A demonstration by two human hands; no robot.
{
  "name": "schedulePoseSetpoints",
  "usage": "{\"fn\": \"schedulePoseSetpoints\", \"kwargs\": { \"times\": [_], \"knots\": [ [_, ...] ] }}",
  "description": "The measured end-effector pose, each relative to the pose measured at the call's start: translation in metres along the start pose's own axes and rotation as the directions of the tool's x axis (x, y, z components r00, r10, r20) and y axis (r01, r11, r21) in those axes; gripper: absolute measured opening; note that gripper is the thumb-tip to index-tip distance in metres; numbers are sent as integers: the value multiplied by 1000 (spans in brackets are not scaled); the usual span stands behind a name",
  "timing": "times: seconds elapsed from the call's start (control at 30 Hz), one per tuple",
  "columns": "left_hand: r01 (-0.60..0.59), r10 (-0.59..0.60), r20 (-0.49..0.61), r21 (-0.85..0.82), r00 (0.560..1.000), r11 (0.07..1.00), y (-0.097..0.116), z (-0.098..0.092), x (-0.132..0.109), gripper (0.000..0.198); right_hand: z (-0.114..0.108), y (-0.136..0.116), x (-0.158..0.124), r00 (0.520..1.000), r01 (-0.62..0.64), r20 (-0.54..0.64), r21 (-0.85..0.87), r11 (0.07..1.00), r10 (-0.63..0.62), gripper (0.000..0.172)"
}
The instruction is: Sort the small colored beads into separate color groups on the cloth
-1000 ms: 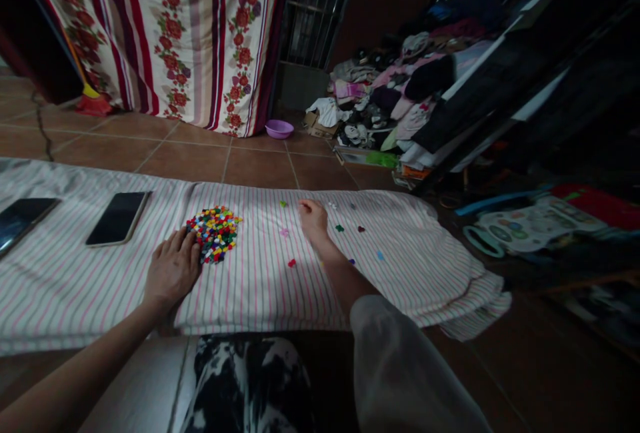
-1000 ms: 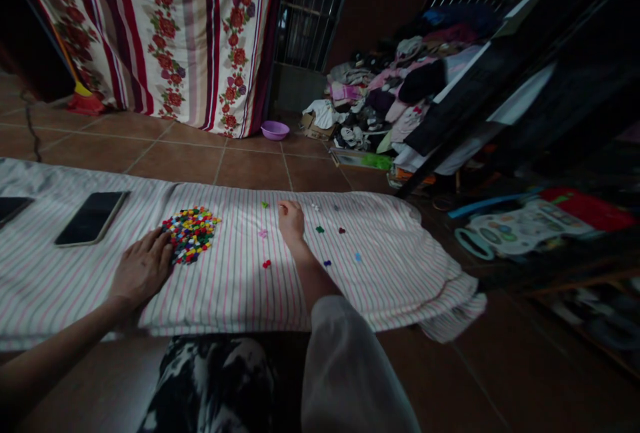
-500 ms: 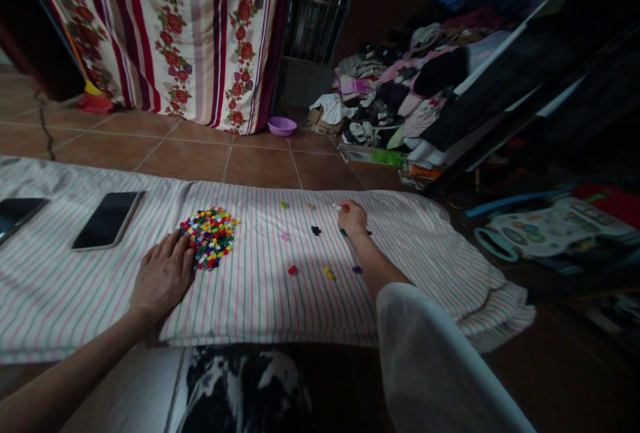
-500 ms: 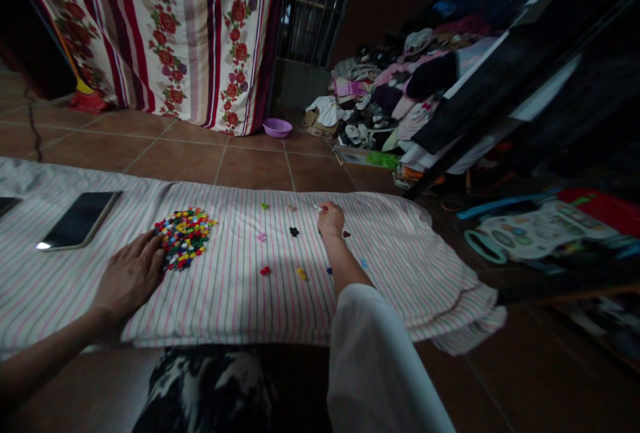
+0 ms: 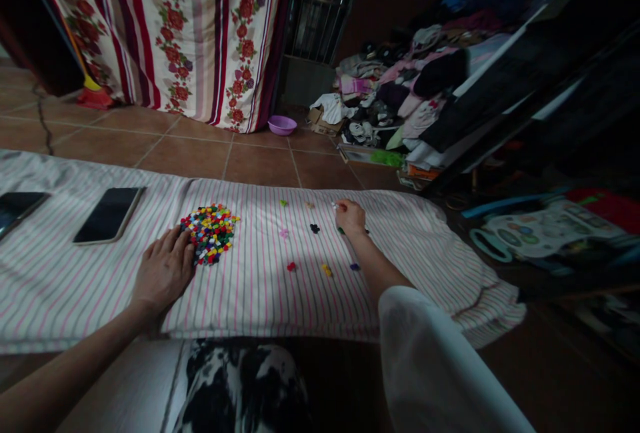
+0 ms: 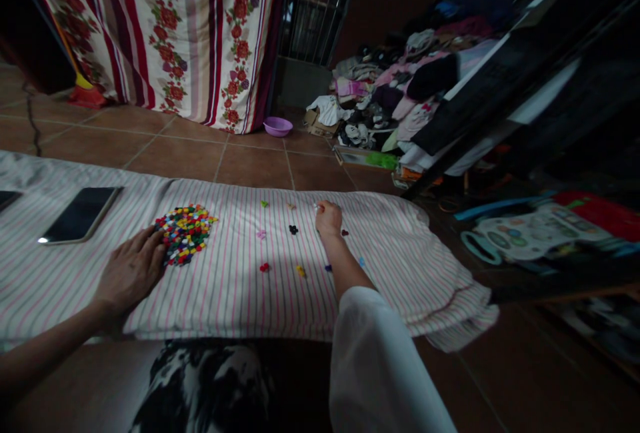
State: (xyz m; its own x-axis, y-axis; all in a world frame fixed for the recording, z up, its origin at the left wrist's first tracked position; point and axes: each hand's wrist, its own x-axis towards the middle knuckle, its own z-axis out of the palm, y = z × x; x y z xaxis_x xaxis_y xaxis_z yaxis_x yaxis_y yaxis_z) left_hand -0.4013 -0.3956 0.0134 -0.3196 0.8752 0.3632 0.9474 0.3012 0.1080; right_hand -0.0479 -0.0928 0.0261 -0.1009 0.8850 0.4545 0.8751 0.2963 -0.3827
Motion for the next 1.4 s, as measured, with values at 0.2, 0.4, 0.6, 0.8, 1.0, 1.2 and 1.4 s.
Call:
{"fn": "schedulePoseSetpoints", "kwargs": {
  "times": [0.2,0.4,0.6,0.8,1.0,1.2,1.4],
  "knots": [
    [16,-15,10,-22,1000,1000,2,-3,1,57,-4,-33,-17,999,44,23,167,985,-49,32],
    [50,-50,4,-54,999,997,1,-2,3,53,0,-88,-51,959,141,182,363,921,-218,27],
    [58,-60,-14,-113,998,992,-1,0,3,50,7,-150,-94,876,196,297,502,843,-380,26],
    [45,-52,-34,-174,998,984,-2,0,4,48,18,-191,-125,808,188,379,560,807,-451,24],
    [-21,5,-72,-224,997,974,-2,0,3,47,27,-211,-134,846,156,384,487,860,-370,30],
    [-62,45,-79,-225,996,972,-1,2,2,49,35,-229,-124,855,188,408,330,925,-319,31],
    [-113,102,-68,-180,992,977,-3,4,1,45,42,-239,-114,853,181,434,277,944,-291,28]
  ]
}}
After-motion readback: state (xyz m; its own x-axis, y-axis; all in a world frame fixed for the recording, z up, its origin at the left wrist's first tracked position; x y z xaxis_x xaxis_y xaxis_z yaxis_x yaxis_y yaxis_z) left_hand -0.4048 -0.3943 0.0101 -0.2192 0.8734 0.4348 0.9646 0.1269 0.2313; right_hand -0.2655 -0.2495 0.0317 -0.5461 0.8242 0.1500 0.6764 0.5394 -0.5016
